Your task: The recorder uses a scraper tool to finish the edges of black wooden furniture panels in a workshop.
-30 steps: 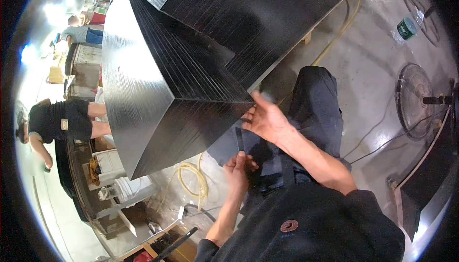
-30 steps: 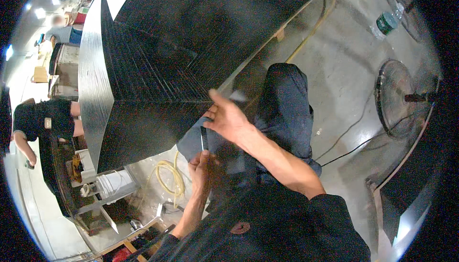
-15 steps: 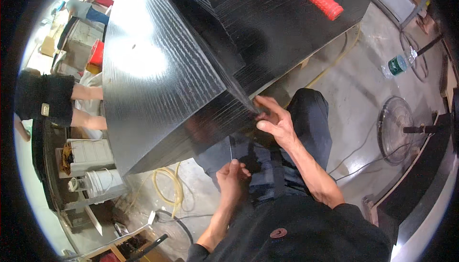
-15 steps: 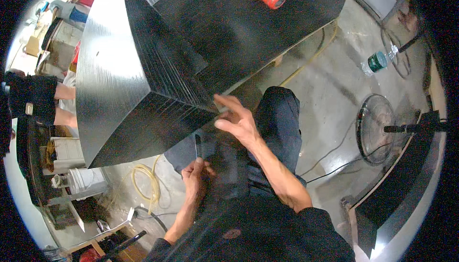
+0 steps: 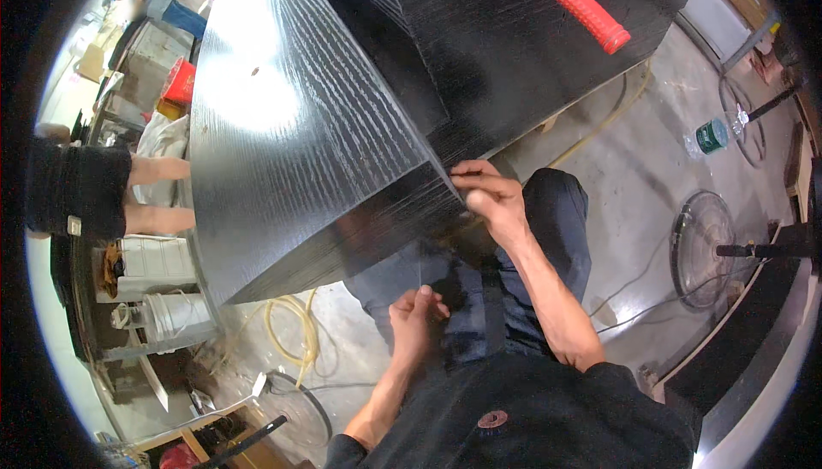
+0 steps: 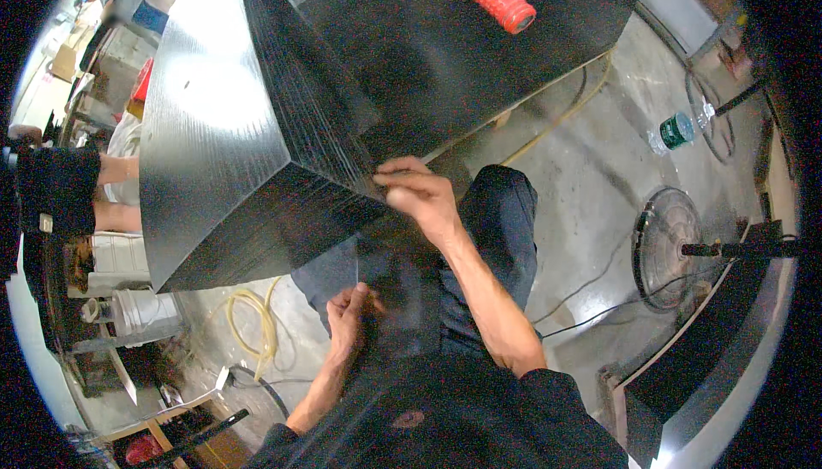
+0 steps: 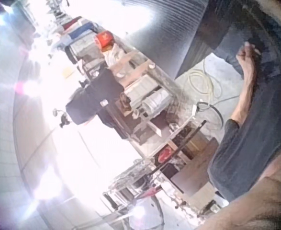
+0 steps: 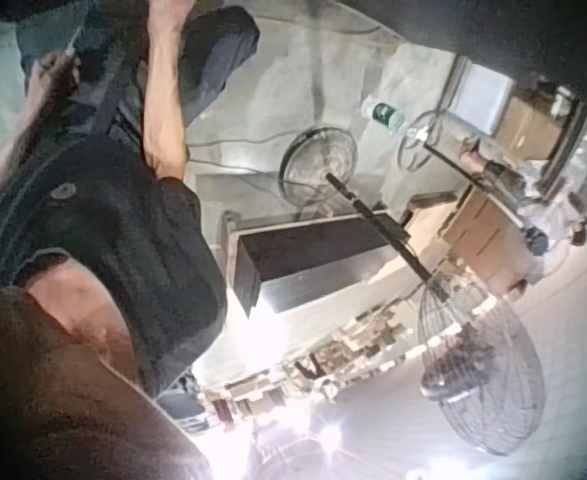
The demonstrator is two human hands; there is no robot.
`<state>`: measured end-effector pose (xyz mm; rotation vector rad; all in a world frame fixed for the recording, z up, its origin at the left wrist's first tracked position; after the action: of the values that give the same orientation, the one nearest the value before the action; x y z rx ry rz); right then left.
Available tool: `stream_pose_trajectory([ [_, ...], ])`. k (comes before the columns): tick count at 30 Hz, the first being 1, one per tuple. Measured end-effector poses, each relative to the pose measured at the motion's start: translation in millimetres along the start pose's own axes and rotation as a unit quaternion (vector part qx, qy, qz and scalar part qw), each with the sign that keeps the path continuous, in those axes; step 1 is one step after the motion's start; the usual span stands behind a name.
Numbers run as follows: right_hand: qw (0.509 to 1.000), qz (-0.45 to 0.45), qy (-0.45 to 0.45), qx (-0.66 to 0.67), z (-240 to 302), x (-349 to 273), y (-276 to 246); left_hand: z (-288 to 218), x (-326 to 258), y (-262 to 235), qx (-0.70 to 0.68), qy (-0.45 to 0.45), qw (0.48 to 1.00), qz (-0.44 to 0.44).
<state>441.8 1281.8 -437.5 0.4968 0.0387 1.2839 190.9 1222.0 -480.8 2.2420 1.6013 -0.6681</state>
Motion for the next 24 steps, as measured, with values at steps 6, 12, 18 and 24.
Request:
stream_pose_trajectory([
  [6,0.988,-0.004,-0.108,-0.107,46.7,-0.2,26.8,-0.3,-3.2,-2.3,0.026,0.011,1.000,0.002],
  [12,0.997,-0.003,-0.058,-0.051,40.4,-1.2,14.9,-5.1,-5.3,-1.3,0.072,0.004,0.997,0.007],
  [18,0.960,0.013,-0.246,-0.132,129.7,13.7,52.7,-4.0,-7.3,-1.2,0.054,0.008,0.998,0.003],
  [24,0.959,0.035,-0.259,-0.109,155.4,36.3,65.2,2.0,-3.9,3.2,0.046,-0.001,0.999,0.013],
])
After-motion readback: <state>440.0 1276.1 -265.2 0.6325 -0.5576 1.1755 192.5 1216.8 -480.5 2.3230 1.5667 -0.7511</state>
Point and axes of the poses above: each hand's wrist, its own x-axis towards the middle knuckle, its own y-axis out of the palm, z = x × y, the point moved 9 cm from there along x, towards the middle knuckle, and after that the axes turned 2 degrees about z, right-handed, at the moved point
